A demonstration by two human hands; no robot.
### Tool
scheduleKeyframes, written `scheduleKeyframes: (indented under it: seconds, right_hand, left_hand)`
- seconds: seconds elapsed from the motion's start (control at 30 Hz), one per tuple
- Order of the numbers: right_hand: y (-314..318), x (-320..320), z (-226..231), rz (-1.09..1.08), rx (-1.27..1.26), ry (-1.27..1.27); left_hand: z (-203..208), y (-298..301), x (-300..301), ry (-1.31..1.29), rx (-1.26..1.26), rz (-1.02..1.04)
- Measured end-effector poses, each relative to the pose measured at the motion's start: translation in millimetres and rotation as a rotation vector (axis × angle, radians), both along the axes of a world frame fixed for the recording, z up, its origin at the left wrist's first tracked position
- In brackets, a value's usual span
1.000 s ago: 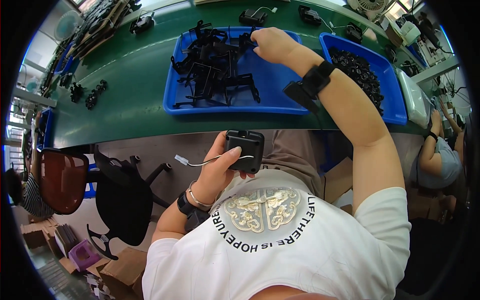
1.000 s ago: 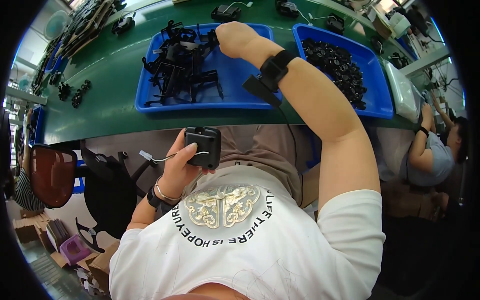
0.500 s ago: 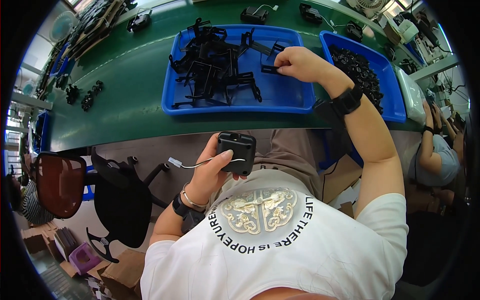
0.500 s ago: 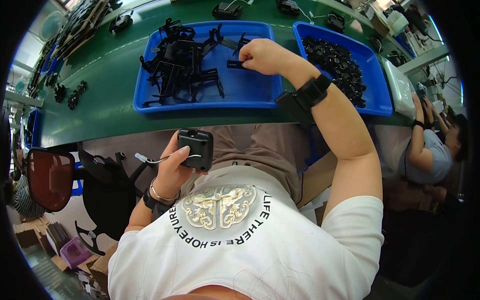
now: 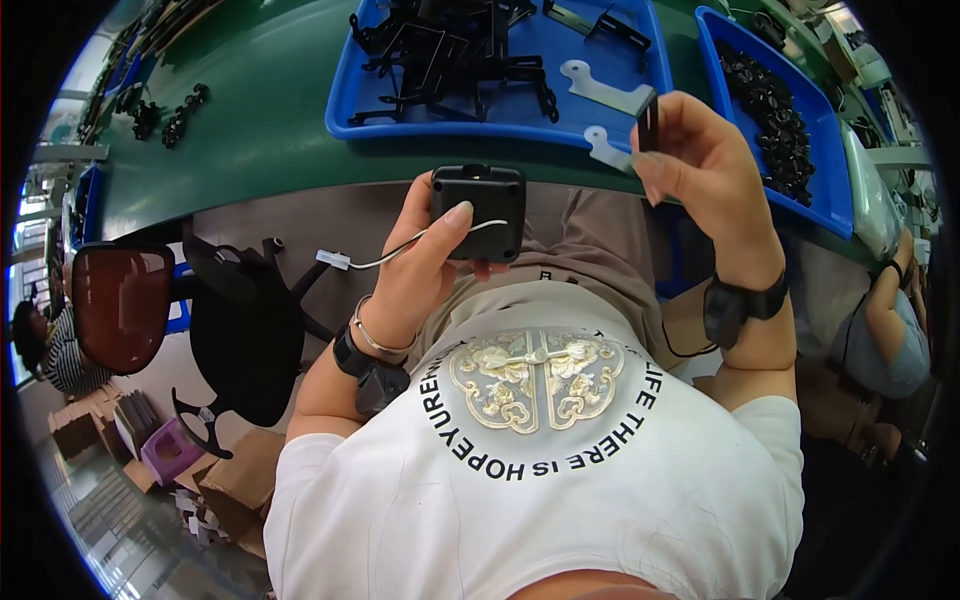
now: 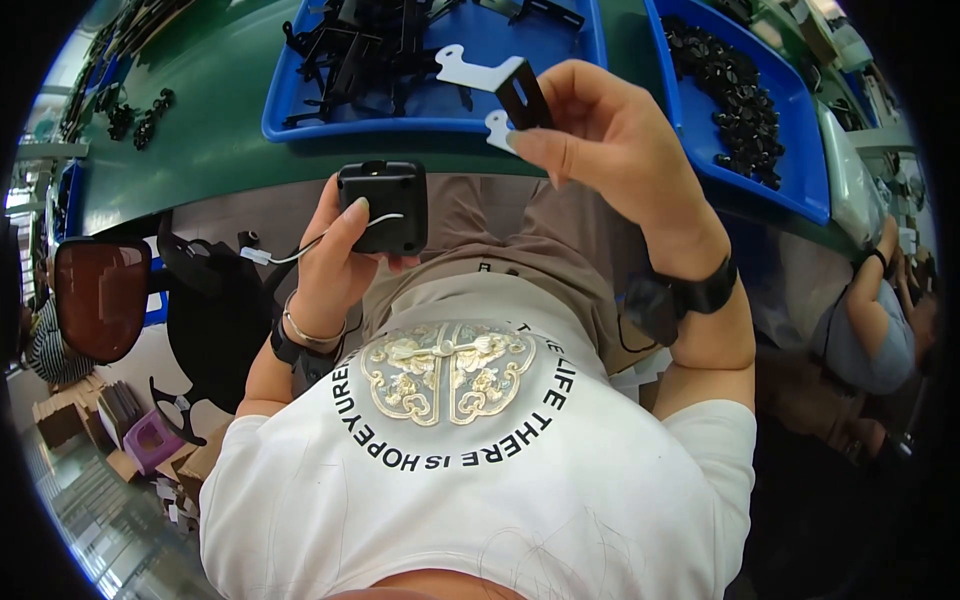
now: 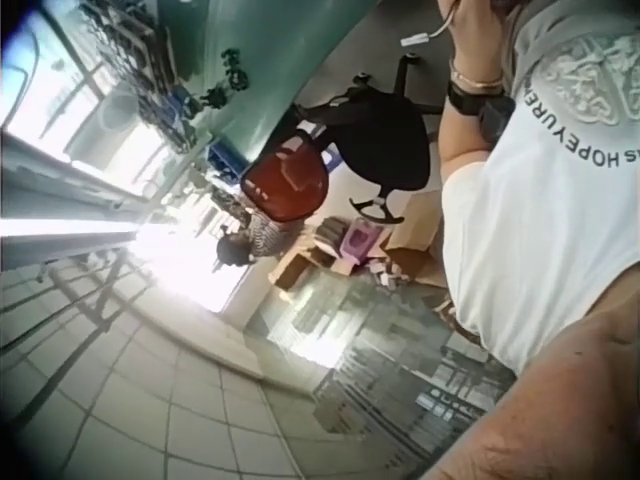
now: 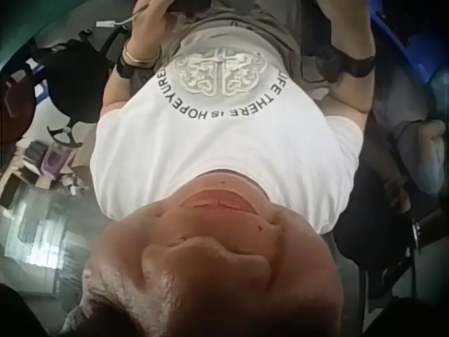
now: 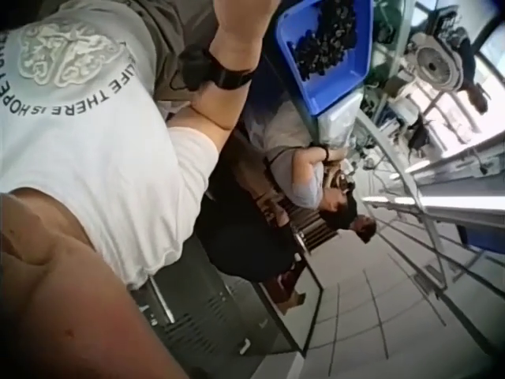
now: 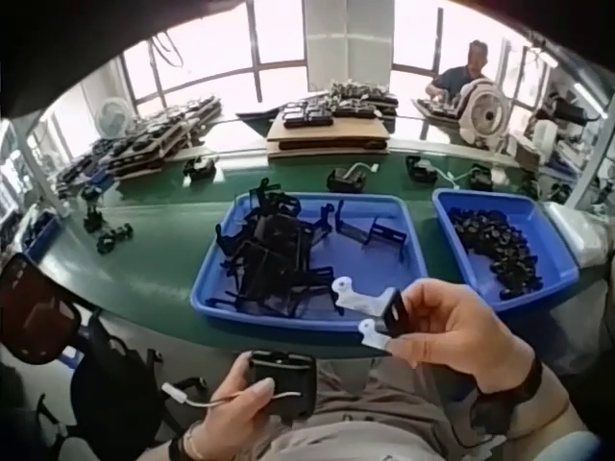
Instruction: Assemble small plastic components and electrical wires into a main housing at a factory workstation.
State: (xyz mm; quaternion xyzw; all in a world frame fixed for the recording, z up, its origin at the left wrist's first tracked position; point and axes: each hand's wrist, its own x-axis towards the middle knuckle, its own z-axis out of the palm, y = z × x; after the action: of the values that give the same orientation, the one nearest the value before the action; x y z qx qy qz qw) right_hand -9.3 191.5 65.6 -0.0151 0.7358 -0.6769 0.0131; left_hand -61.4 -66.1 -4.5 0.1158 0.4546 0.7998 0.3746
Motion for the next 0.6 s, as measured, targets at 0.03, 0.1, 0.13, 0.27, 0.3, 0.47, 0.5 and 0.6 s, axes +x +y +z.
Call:
scheduleKeyframes:
  seconds: [0.03, 0.1, 0.13, 0.27, 0.3, 0.47, 0.5, 0.6]
  right_hand:
    - [-10.1, 9.7, -5.5, 0.010, -0.021, -0.016]
    - [-31.0, 30.6, -16.2, 0.015, -0.272, -0.080]
    - [-38.4, 34.9, -23.0, 0.014, -0.396, -0.110]
    - [-47.9, 35.3, -54.5, 0.114, -0.727, -0.157]
    - [-51.0, 35.8, -57.7, 0.108, -0.731, -0.156]
    - [-64.7, 38.5, -65.2, -0.020, -0.806, -0.341]
    - [-66.9, 39.1, -66.1, -0.063, -0.781, -0.372]
    - [-66.7, 38.5, -77.6, -0.081, -0.675, -0.358]
  left_hand:
    - [-1.3, -0.2, -1.4, -0.016, -0.021, 0.010]
    - [-4.8, 3.3, -2.9, 0.025, -0.036, -0.003]
    - [-7.0, 3.8, -2.3, 0.046, -0.042, -0.012]
    - [-10.7, 10.1, 4.1, 0.150, -0.088, -0.008]
    - [-11.8, 10.9, 5.0, 0.148, -0.091, -0.014]
    - [-19.1, 11.3, 10.8, 0.242, -0.072, 0.045]
    - [-20.7, 11.6, 10.8, 0.255, -0.075, 0.052]
    - [-18.7, 11.9, 9.3, 0.214, -0.104, 0.043]
